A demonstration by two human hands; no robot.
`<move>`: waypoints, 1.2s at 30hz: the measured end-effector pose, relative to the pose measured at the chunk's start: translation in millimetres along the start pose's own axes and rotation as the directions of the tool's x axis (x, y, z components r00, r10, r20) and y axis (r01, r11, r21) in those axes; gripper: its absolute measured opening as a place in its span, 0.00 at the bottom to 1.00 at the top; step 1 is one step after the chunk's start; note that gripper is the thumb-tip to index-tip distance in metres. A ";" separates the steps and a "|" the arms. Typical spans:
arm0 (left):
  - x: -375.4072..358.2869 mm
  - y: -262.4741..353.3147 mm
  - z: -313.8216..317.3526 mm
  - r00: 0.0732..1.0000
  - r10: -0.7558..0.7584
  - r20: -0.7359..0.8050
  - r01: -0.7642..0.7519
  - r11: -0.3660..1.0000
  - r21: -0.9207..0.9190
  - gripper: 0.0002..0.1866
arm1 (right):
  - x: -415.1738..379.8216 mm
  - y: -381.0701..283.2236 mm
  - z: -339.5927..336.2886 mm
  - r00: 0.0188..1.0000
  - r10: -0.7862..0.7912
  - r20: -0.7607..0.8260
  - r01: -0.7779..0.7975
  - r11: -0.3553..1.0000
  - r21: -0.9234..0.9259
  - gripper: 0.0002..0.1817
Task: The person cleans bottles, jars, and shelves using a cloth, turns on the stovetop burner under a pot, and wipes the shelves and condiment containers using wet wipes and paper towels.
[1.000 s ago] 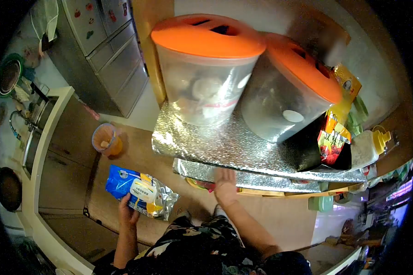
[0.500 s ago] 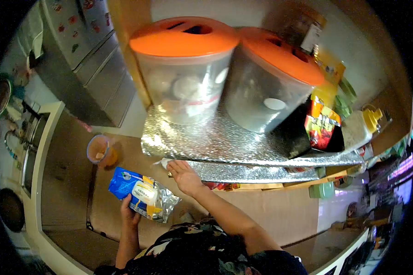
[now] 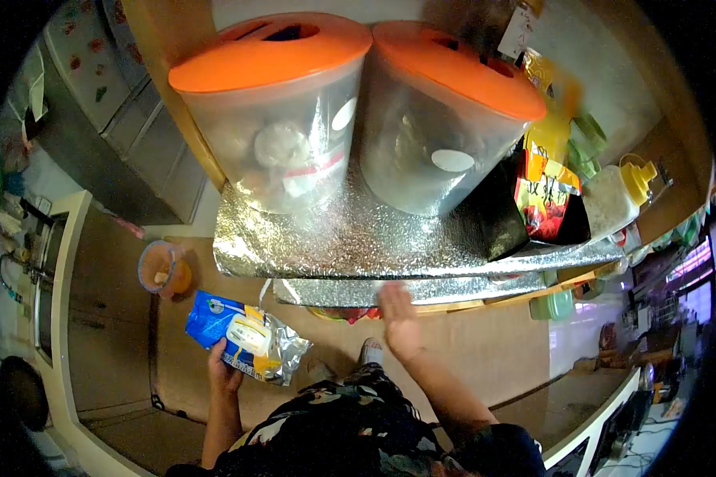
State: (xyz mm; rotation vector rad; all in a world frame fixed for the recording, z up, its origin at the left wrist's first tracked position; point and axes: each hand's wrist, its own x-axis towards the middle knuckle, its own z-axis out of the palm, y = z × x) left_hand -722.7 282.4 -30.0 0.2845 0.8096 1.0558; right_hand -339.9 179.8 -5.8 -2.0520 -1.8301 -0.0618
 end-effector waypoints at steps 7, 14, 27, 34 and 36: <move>-11.9 4.0 11.8 0.999 0.042 -0.001 -0.042 0.999 0.010 0.27 | 71.6 -93.9 72.2 0.876 -0.468 0.119 0.431 0.869 0.242 0.29; -7.9 3.4 10.4 0.995 0.009 0.098 -0.013 0.999 0.032 0.26 | 72.5 -77.3 60.0 0.814 -0.569 0.117 0.533 0.811 0.242 0.26; -7.4 -68.0 111.4 0.947 -0.189 0.260 0.196 0.981 0.002 0.27 | -29.2 81.1 -32.1 0.993 -0.118 0.026 0.119 0.993 -0.016 0.31; 4.6 -125.7 146.6 0.936 -0.245 0.254 0.294 0.939 -0.176 0.27 | -47.1 88.7 -41.2 0.999 0.031 -0.019 -0.032 0.999 -0.022 0.29; 1.1 -132.9 164.5 0.942 -0.264 0.205 0.305 0.930 -0.205 0.27 | -46.9 85.9 -44.5 0.997 0.074 -0.021 -0.074 0.997 0.003 0.28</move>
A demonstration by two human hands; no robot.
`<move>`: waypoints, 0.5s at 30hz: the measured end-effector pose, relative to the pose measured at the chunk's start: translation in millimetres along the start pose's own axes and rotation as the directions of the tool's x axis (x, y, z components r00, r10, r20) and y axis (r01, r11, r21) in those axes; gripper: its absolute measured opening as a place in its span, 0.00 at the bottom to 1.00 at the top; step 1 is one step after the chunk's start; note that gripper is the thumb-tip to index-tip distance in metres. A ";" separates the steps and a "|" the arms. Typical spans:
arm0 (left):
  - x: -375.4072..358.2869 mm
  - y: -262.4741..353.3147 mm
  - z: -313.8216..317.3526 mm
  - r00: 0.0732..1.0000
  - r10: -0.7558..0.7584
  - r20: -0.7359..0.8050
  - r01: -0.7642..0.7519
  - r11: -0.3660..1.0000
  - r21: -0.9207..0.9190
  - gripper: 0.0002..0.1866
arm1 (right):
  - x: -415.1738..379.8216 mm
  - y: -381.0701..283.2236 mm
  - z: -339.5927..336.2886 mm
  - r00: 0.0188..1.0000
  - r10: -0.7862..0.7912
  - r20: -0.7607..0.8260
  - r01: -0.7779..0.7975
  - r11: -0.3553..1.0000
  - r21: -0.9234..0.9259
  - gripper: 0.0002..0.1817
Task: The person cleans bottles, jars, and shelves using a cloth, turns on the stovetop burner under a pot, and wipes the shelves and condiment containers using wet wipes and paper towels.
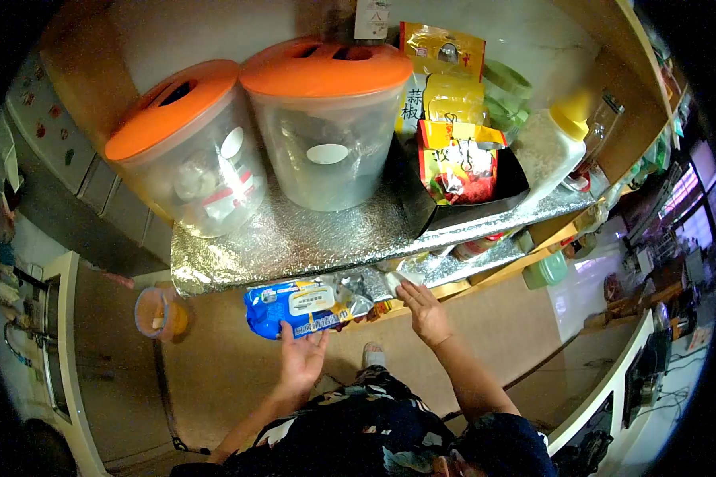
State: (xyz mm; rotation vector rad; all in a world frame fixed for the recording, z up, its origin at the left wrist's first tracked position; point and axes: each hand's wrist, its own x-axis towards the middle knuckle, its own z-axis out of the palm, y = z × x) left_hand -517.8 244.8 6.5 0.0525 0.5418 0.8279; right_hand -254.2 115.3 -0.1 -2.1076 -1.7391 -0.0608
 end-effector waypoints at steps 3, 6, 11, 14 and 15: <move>13.7 -18.8 6.1 1.000 0.002 -0.012 -0.002 1.000 -0.016 0.26 | -4.6 2.0 -1.1 0.999 0.046 -0.021 -0.046 0.999 0.016 0.26; 36.6 -27.5 -4.0 0.999 -0.038 0.033 0.036 0.996 0.085 0.26 | -12.3 17.1 1.6 0.995 0.061 -0.078 -0.061 0.998 0.007 0.25; 45.4 -2.6 -5.5 0.903 -0.388 -0.185 0.423 0.727 0.541 0.26 | -24.4 58.4 -8.5 0.958 0.210 -0.193 -0.211 0.977 0.018 0.22; 48.1 2.2 -22.3 0.874 -0.391 -0.288 0.481 0.620 0.620 0.28 | -26.8 73.0 -9.7 0.922 0.300 -0.244 -0.305 0.952 0.019 0.22; 51.7 -0.1 -35.4 0.873 -0.413 -0.259 0.487 0.724 0.488 0.29 | -25.1 72.6 -4.2 0.895 0.324 -0.306 -0.328 0.944 0.039 0.23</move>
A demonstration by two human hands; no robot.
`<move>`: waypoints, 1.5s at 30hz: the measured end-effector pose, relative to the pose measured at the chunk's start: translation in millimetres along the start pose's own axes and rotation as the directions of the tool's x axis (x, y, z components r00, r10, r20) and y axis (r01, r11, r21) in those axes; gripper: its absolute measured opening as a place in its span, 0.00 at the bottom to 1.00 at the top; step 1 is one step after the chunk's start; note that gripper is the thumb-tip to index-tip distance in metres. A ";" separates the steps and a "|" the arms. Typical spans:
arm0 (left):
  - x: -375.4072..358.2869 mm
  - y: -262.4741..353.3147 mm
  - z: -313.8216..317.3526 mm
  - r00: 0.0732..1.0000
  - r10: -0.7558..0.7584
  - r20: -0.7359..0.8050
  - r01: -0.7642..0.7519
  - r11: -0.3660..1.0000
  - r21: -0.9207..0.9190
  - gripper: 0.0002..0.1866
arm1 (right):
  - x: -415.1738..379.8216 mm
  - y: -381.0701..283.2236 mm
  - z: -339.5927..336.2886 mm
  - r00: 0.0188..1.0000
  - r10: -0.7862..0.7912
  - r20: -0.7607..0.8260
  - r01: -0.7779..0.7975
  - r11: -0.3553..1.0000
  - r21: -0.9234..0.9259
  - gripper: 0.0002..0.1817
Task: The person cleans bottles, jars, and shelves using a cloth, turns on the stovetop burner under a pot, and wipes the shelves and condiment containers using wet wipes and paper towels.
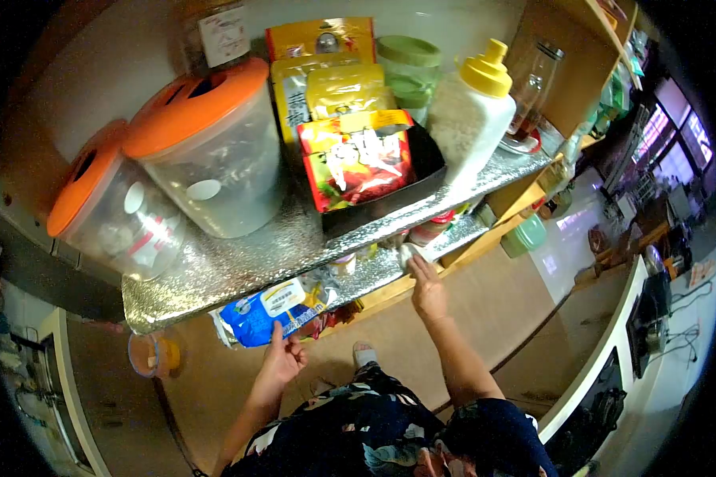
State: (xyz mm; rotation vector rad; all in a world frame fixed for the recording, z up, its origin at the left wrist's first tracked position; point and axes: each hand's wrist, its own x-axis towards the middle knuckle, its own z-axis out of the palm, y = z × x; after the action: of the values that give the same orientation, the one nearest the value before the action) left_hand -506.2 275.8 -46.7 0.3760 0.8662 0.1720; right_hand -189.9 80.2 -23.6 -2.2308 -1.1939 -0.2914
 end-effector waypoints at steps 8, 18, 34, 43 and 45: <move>-23.3 -24.2 12.0 0.967 0.078 0.241 -0.083 0.997 0.009 0.19 | 2.6 -39.3 8.8 0.979 -0.191 0.063 0.188 0.981 0.054 0.22; -54.1 68.1 56.5 0.548 0.698 0.462 -0.667 0.031 0.744 0.07 | 12.3 -94.0 -25.5 0.920 0.378 -0.106 -0.243 0.760 0.603 0.18; 62.2 79.4 132.9 0.574 0.671 0.470 -0.551 -0.107 0.827 0.33 | 130.7 -183.7 46.3 0.932 -0.260 0.254 0.281 0.959 -0.049 0.16; 67.2 74.1 133.2 0.697 0.590 0.408 -0.703 0.449 0.552 0.20 | 149.5 -166.3 40.7 0.946 -0.190 0.263 0.180 0.982 0.062 0.21; 62.2 75.9 131.4 0.677 0.607 0.416 -0.669 0.272 0.692 0.18 | 158.0 -169.2 47.3 0.947 -0.183 0.264 0.189 0.982 0.002 0.24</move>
State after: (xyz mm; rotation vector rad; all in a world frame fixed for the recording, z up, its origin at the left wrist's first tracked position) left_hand -365.1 331.1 15.9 1.6506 0.6164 0.5248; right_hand -240.8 288.7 75.2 -2.2303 -1.5533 -0.0823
